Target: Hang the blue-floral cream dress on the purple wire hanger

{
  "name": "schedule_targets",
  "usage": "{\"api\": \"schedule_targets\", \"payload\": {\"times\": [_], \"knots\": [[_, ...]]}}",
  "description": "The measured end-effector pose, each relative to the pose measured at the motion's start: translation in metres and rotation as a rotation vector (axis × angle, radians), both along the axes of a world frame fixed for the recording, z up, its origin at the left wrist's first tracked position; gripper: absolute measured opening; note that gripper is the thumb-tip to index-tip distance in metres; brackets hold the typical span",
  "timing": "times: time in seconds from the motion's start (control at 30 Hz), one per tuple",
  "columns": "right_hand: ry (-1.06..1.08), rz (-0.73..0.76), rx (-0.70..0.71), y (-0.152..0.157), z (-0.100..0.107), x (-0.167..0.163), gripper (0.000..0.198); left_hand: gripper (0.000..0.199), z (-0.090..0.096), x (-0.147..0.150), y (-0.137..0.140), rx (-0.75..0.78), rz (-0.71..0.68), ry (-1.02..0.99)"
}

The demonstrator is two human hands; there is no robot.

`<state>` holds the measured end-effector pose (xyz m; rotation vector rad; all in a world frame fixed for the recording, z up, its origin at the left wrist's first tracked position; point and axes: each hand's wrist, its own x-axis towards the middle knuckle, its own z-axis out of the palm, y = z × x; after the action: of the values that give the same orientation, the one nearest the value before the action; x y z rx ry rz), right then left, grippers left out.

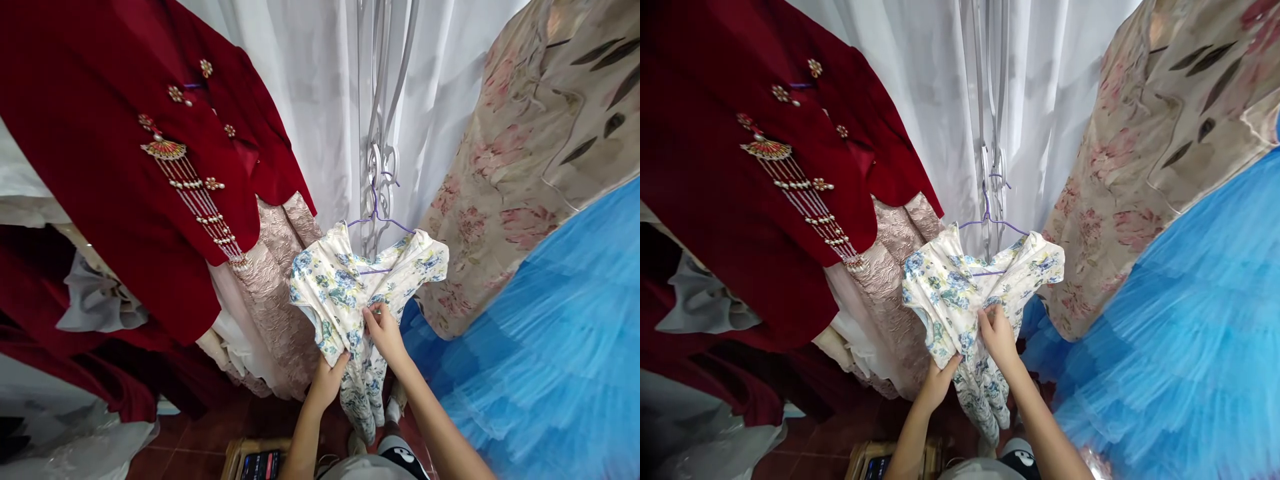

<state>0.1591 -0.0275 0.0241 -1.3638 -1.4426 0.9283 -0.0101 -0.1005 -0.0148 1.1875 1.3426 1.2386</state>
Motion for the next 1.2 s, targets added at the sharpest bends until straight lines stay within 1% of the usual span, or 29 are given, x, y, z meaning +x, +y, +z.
{"api": "schedule_targets", "payload": {"times": [0.13,0.27,0.4,0.47,0.5,0.53,0.63,0.67,0.7,0.73,0.8,0.83,0.87,0.9,1.0,1.1,1.2], "knots": [[-0.027,-0.007,0.030,0.003,0.000,-0.003,0.028,0.059,0.002,-0.005,0.002,-0.005,0.008,-0.020],[0.002,-0.046,0.068,0.004,0.002,0.000,0.028,0.060,-0.005,-0.004,0.002,-0.017,0.020,-0.031],[0.037,0.024,0.082,0.005,0.001,0.002,0.025,0.056,-0.014,-0.007,0.004,-0.022,0.048,-0.011],[0.130,0.057,0.050,0.004,0.001,0.003,0.026,0.051,-0.015,-0.015,0.008,0.019,0.062,0.035],[0.192,0.072,0.028,0.003,0.001,0.004,0.027,0.050,-0.015,-0.021,0.010,0.059,0.089,0.074],[0.248,0.088,0.006,0.001,0.002,0.005,0.027,0.049,-0.014,-0.027,0.013,0.111,0.144,0.124],[0.346,0.116,-0.047,-0.005,0.006,0.009,0.028,0.044,-0.008,-0.037,0.020,0.293,0.430,0.301],[0.360,0.117,-0.061,-0.008,0.008,0.009,0.028,0.039,-0.005,-0.035,0.022,0.344,0.490,0.346],[0.372,0.117,-0.075,-0.010,0.010,0.010,0.028,0.034,-0.002,-0.030,0.024,0.382,0.489,0.376],[0.382,0.118,-0.086,-0.012,0.012,0.010,0.029,0.028,0.001,-0.021,0.026,0.409,0.420,0.395],[0.398,0.120,-0.104,-0.017,0.015,0.009,0.030,0.019,0.007,0.003,0.030,0.456,0.188,0.408],[0.403,0.123,-0.109,-0.019,0.016,0.009,0.031,0.019,0.009,0.016,0.034,0.481,0.084,0.407],[0.408,0.129,-0.112,-0.021,0.017,0.008,0.032,0.021,0.012,0.027,0.038,0.508,0.018,0.406],[0.414,0.135,-0.115,-0.023,0.017,0.008,0.033,0.023,0.013,0.038,0.042,0.537,-0.009,0.403],[0.427,0.140,-0.119,-0.030,0.015,0.010,0.036,0.022,0.015,0.056,0.053,0.597,-0.007,0.394],[0.441,0.124,-0.125,-0.035,0.008,0.015,0.038,0.017,0.012,0.062,0.056,0.609,-0.016,0.393],[0.450,0.097,-0.126,-0.039,0.000,0.019,0.041,0.008,0.009,0.067,0.052,0.592,-0.038,0.373]]}}
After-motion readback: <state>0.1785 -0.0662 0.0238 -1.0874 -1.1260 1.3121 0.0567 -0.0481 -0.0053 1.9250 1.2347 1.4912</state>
